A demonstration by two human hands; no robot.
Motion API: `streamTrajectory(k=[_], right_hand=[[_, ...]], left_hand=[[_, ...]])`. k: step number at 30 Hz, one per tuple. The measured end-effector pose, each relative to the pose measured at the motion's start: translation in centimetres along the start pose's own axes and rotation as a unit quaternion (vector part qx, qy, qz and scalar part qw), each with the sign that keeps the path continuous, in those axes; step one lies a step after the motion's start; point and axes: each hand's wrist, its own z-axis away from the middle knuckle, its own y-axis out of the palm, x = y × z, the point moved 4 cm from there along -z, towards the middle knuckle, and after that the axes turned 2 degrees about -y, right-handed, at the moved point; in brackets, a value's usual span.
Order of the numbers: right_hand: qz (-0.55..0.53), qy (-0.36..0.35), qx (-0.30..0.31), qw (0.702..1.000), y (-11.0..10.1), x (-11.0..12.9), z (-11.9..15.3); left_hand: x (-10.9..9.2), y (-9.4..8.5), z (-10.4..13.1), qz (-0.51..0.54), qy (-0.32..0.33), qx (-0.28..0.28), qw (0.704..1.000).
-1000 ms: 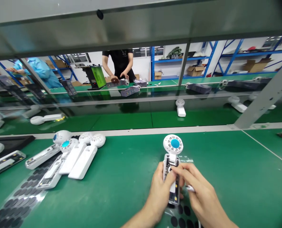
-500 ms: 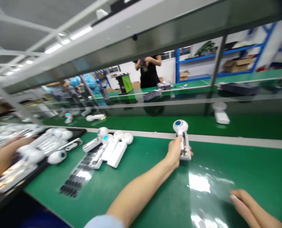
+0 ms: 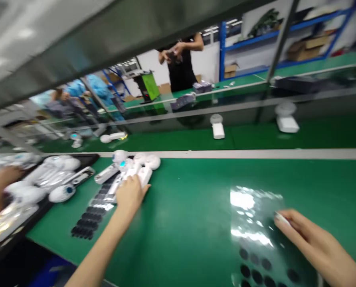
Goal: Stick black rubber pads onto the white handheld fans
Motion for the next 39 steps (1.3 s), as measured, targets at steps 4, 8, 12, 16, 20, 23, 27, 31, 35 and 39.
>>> streamTrajectory(k=[4, 8, 12, 16, 20, 23, 27, 31, 35, 39], right_hand=[[-0.008, 0.067, 0.071, 0.995, -1.8, 1.8, 2.0], [0.025, 0.054, 0.095, 0.994, -2.6, 3.2, 4.0], [0.087, -0.002, 0.116, 0.989, -1.9, 3.6, 5.5], [0.187, -0.033, 0.127, 0.974, -1.0, 3.5, 5.6], [0.199, -0.018, 0.135, 0.97, -0.8, 3.6, 5.0], [0.17, -0.009, 0.139, 0.975, -0.7, 3.7, 4.6], [0.114, -0.003, 0.128, 0.985, -0.5, 3.7, 4.9], [0.062, -0.005, 0.105, 0.992, -0.9, 4.1, 5.8], [-0.008, 0.026, 0.047, 0.999, -2.3, 5.3, 4.5], [-0.022, 0.002, -0.013, 1.0, -2.7, 7.1, 1.0]], left_hand=[[-0.5, 0.5, 0.0, -0.008, -0.002, 0.068, 0.998], [-7.6, 1.9, 4.2, 0.469, -0.025, 0.266, 0.842], [-16.8, 4.0, 11.0, 0.622, -0.032, 0.437, 0.649], [-21.8, 6.1, 14.3, 0.58, 0.08, 0.465, 0.665], [-22.0, 6.6, 14.6, 0.49, 0.178, 0.376, 0.766], [-21.7, 6.4, 14.6, 0.476, 0.178, 0.348, 0.788], [-21.9, 6.3, 14.8, 0.477, 0.164, 0.349, 0.79], [-21.8, 6.4, 14.8, 0.482, 0.159, 0.35, 0.787], [-21.4, 6.4, 14.8, 0.519, 0.17, 0.379, 0.747], [-21.0, 6.2, 14.7, 0.558, 0.174, 0.396, 0.708]])
